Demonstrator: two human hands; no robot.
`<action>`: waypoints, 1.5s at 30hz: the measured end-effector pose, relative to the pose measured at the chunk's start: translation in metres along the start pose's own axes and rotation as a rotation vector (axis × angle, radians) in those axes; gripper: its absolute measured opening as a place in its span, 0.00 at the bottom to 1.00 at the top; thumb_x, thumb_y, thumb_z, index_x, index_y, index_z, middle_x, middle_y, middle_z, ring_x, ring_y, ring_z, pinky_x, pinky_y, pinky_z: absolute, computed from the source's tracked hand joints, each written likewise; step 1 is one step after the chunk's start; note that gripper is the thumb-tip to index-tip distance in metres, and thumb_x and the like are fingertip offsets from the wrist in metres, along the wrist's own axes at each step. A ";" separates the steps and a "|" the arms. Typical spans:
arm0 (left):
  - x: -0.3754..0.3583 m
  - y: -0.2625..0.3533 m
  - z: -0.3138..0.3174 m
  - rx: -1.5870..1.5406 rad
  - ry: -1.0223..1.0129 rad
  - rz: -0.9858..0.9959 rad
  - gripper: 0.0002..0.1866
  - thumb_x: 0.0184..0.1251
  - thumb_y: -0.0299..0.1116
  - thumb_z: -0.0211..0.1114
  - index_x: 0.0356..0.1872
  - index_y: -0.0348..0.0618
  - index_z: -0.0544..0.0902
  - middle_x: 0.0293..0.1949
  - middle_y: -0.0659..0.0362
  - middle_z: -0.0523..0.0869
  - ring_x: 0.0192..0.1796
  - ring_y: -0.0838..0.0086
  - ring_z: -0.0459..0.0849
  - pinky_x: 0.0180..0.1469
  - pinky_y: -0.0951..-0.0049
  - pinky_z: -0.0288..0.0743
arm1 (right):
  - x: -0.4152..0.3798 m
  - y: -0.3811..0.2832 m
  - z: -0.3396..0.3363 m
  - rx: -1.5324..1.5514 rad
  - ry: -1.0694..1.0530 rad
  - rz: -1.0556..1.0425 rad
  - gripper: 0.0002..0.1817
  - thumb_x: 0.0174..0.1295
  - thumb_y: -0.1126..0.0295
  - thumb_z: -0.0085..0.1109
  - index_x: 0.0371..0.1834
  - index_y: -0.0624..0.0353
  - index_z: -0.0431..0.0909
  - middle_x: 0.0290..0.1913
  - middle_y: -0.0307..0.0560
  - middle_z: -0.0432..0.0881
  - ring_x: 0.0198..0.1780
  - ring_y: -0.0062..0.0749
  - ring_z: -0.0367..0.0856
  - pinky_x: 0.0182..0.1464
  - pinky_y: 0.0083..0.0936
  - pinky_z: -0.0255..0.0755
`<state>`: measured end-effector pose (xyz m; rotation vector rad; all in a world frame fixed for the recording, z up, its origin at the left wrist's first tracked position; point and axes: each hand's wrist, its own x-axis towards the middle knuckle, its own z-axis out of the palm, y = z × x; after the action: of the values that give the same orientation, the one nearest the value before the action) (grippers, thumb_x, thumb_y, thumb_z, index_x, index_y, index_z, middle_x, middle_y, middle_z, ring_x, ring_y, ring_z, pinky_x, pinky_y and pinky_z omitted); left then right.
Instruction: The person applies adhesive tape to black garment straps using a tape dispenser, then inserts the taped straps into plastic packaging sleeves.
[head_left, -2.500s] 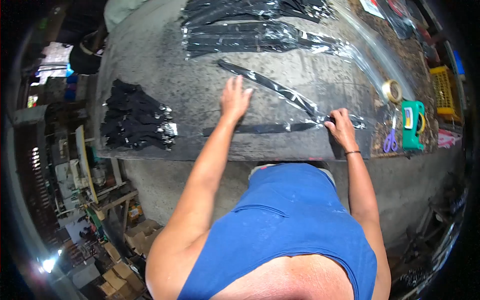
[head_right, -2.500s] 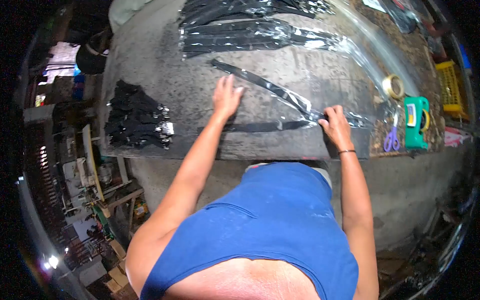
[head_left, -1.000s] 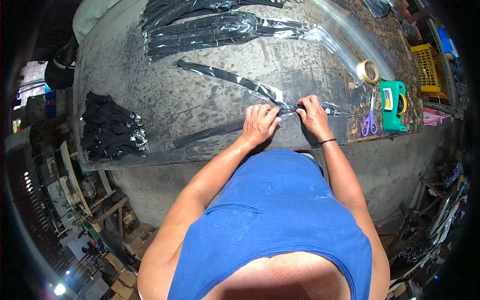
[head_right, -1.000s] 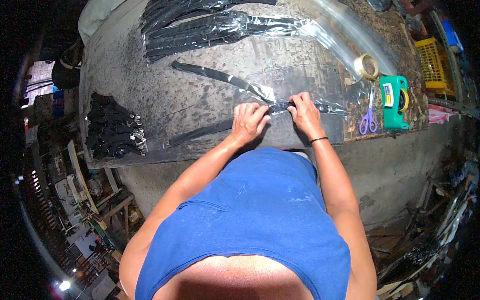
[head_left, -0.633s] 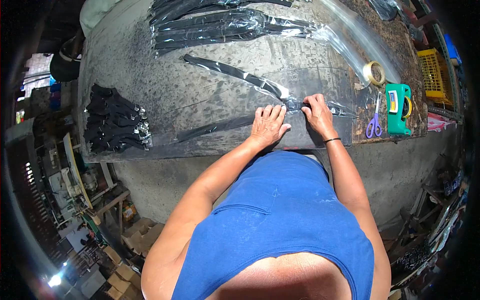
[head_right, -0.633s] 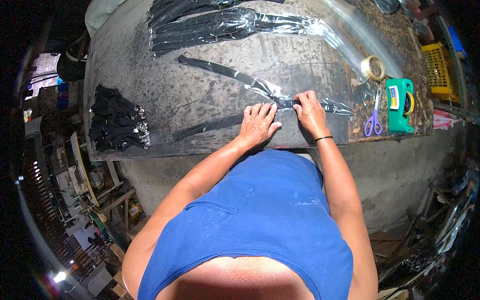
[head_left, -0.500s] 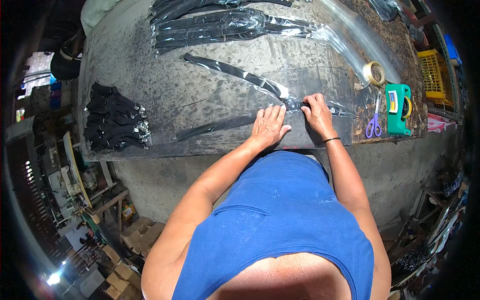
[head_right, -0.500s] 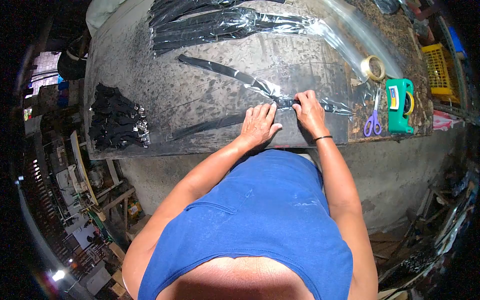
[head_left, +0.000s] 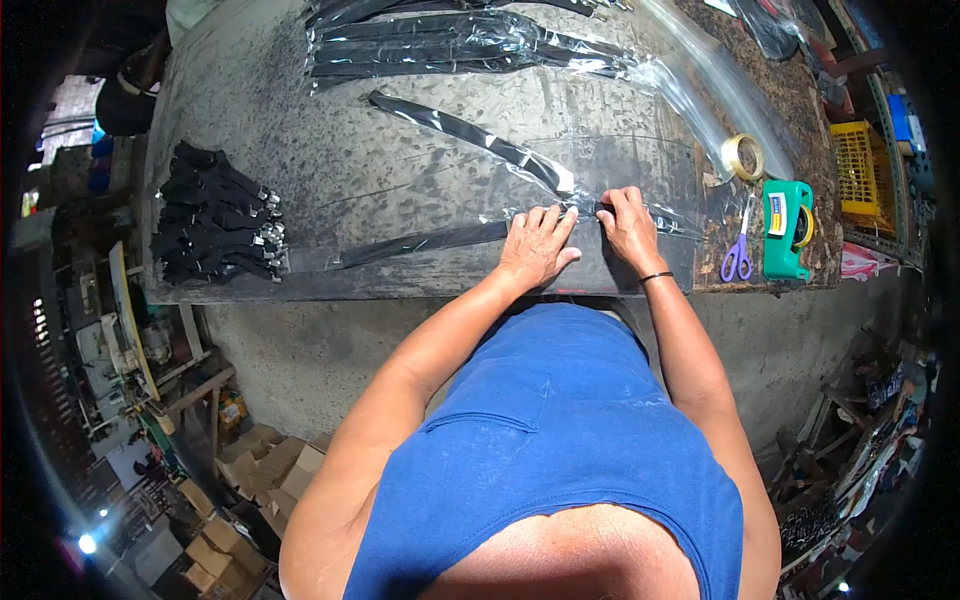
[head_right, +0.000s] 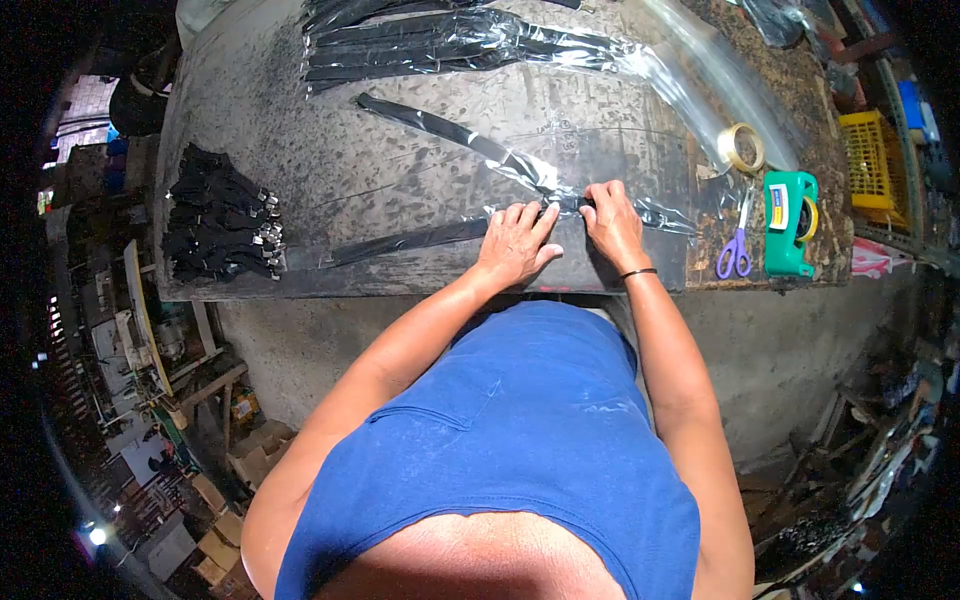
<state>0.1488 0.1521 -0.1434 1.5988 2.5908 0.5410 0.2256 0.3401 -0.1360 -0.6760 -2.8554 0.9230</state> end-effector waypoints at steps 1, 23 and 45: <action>0.000 0.001 0.000 -0.007 0.006 0.001 0.34 0.59 0.54 0.63 0.64 0.48 0.71 0.53 0.55 0.74 0.53 0.61 0.72 0.50 0.60 0.65 | 0.000 0.000 0.000 -0.003 0.011 0.000 0.11 0.57 0.69 0.63 0.43 0.53 0.76 0.44 0.48 0.73 0.47 0.49 0.78 0.46 0.41 0.73; -0.005 -0.004 0.003 -0.002 0.030 0.021 0.38 0.58 0.56 0.63 0.66 0.46 0.69 0.54 0.55 0.72 0.55 0.61 0.70 0.51 0.61 0.64 | 0.051 0.023 0.010 0.338 -0.172 0.225 0.09 0.62 0.71 0.56 0.42 0.63 0.79 0.36 0.43 0.82 0.38 0.26 0.78 0.43 0.25 0.72; 0.003 -0.014 -0.006 -0.067 -0.148 0.053 0.39 0.59 0.57 0.62 0.66 0.44 0.69 0.57 0.52 0.73 0.54 0.60 0.71 0.52 0.60 0.65 | 0.015 -0.015 0.004 -0.114 0.047 -0.342 0.12 0.54 0.75 0.62 0.43 0.56 0.77 0.39 0.45 0.77 0.43 0.45 0.79 0.44 0.37 0.76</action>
<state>0.1341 0.1471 -0.1418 1.6247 2.4048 0.4863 0.2054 0.3340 -0.1315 -0.2001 -2.8680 0.6879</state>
